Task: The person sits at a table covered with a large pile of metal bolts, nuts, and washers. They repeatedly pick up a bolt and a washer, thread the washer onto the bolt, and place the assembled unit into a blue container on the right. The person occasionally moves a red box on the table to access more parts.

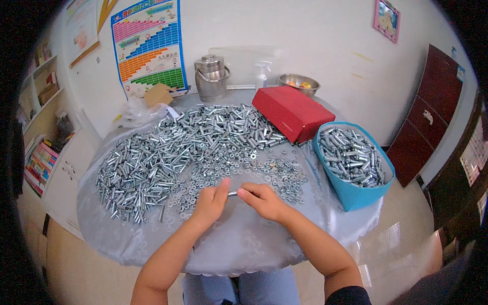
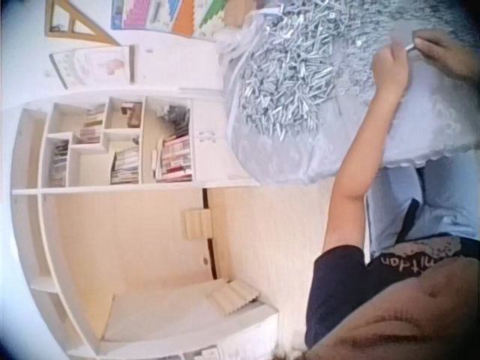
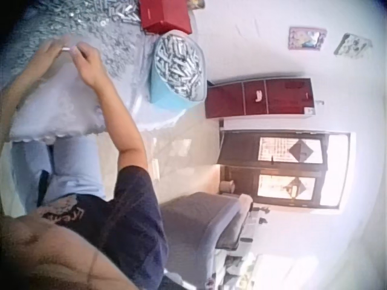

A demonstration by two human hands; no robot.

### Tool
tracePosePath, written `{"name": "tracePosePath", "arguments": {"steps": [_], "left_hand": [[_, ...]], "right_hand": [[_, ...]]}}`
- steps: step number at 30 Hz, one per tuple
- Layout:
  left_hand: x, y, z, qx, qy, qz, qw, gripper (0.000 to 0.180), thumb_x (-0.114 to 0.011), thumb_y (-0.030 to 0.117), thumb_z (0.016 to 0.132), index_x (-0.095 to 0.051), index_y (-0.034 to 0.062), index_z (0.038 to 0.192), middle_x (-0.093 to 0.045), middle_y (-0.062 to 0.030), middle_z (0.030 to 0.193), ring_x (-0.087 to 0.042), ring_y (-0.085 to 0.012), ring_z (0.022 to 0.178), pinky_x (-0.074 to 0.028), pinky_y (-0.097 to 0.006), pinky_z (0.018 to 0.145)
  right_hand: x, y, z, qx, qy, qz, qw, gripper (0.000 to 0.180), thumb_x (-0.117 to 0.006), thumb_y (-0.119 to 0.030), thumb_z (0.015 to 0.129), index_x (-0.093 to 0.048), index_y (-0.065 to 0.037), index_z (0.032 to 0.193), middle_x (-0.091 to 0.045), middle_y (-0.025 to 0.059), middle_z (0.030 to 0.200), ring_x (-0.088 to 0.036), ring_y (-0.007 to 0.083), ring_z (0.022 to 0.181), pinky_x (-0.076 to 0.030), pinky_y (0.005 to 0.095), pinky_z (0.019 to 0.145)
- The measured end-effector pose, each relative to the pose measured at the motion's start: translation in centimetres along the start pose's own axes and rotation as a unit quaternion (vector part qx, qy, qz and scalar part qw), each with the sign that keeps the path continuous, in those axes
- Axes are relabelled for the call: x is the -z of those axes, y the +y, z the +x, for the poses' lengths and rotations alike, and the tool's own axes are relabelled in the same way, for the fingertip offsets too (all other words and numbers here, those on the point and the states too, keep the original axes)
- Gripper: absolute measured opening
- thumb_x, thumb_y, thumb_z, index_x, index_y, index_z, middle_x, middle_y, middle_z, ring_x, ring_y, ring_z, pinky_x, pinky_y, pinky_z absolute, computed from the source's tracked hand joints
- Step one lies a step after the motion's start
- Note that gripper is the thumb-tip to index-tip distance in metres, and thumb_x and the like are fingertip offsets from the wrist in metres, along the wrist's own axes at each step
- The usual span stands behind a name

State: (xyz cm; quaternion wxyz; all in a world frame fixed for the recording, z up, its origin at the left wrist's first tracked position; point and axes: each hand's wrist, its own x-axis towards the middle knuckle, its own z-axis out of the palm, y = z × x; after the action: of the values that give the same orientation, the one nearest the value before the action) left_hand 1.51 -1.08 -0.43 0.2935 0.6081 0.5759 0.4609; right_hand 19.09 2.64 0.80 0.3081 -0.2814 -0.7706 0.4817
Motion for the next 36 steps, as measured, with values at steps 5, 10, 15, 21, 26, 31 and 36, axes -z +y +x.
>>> {"name": "tracePosePath", "arguments": {"steps": [5,10,15,21,26,31,36], "left_hand": [[0.5,0.9,-0.3,-0.282,0.095,0.189,0.936,0.040,-0.049,0.028,0.088,-0.056,0.0029,0.057,-0.054,-0.0116,0.053,-0.052,-0.0304,0.048,-0.036,-0.040,0.041],[0.5,1.8,-0.9,-0.260,0.083,0.137,0.952,0.038,-0.047,0.029,0.089,-0.055,0.0029,0.063,-0.054,-0.0135,0.057,-0.052,-0.0324,0.050,-0.038,-0.038,0.044],[0.8,1.3,-0.9,-0.176,0.037,0.109,0.978,0.044,-0.039,0.035,0.092,-0.053,0.0030,0.064,-0.052,-0.0154,0.058,-0.052,-0.0341,0.055,-0.040,-0.039,0.050],[0.7,1.4,-1.1,-0.196,0.046,0.115,0.973,0.045,-0.037,0.034,0.092,-0.051,0.0027,0.062,-0.052,-0.0150,0.057,-0.052,-0.0332,0.055,-0.040,-0.039,0.052],[0.7,1.7,-0.8,-0.164,-0.009,0.147,0.975,0.043,-0.038,0.032,0.092,-0.058,0.0018,0.067,-0.056,-0.0139,0.061,-0.055,-0.0315,0.057,-0.042,-0.038,0.053],[0.8,1.9,-0.8,-0.166,0.012,0.159,0.973,0.044,-0.039,0.033,0.092,-0.057,0.0019,0.067,-0.056,-0.0145,0.060,-0.055,-0.0321,0.056,-0.041,-0.039,0.053],[1.6,1.4,-0.4,-0.132,0.020,0.161,0.978,0.044,-0.041,0.036,0.091,-0.056,0.0022,0.068,-0.055,-0.0148,0.058,-0.053,-0.0316,0.054,-0.040,-0.039,0.052]], "right_hand": [[-0.1,0.1,0.2,-0.081,-0.054,0.263,0.960,0.037,-0.047,-0.031,0.091,-0.037,-0.011,0.061,-0.031,-0.0036,0.056,-0.028,0.0084,0.050,-0.023,0.0237,0.046],[0.6,-0.3,0.4,-0.075,-0.024,0.313,0.946,0.037,-0.050,-0.029,0.088,-0.034,-0.012,0.059,-0.029,-0.0034,0.054,-0.028,0.0083,0.047,-0.021,0.0240,0.044],[4.3,0.4,0.3,-0.041,0.102,0.414,0.904,0.039,-0.043,-0.030,0.089,-0.030,-0.014,0.055,-0.025,-0.0037,0.051,-0.024,0.0101,0.044,-0.017,0.0265,0.043],[9.6,-1.6,-0.9,0.146,0.253,0.616,0.732,0.042,-0.044,-0.046,0.087,-0.044,-0.009,0.068,-0.028,-0.0035,0.055,-0.025,0.0091,0.046,-0.020,0.0239,0.043],[9.7,0.2,-0.6,0.109,0.249,0.634,0.724,0.046,-0.041,-0.049,0.088,-0.050,-0.006,0.075,-0.027,-0.0030,0.055,-0.025,0.0095,0.047,-0.020,0.0235,0.043],[8.6,0.8,0.2,0.076,0.205,0.596,0.773,0.039,-0.041,-0.042,0.090,-0.049,-0.007,0.074,-0.027,-0.0030,0.054,-0.026,0.0093,0.047,-0.022,0.0235,0.043],[7.7,1.0,0.5,0.031,0.210,0.558,0.803,0.031,-0.043,-0.033,0.091,-0.047,-0.009,0.073,-0.026,-0.0030,0.053,-0.027,0.0089,0.047,-0.023,0.0228,0.043]]}}
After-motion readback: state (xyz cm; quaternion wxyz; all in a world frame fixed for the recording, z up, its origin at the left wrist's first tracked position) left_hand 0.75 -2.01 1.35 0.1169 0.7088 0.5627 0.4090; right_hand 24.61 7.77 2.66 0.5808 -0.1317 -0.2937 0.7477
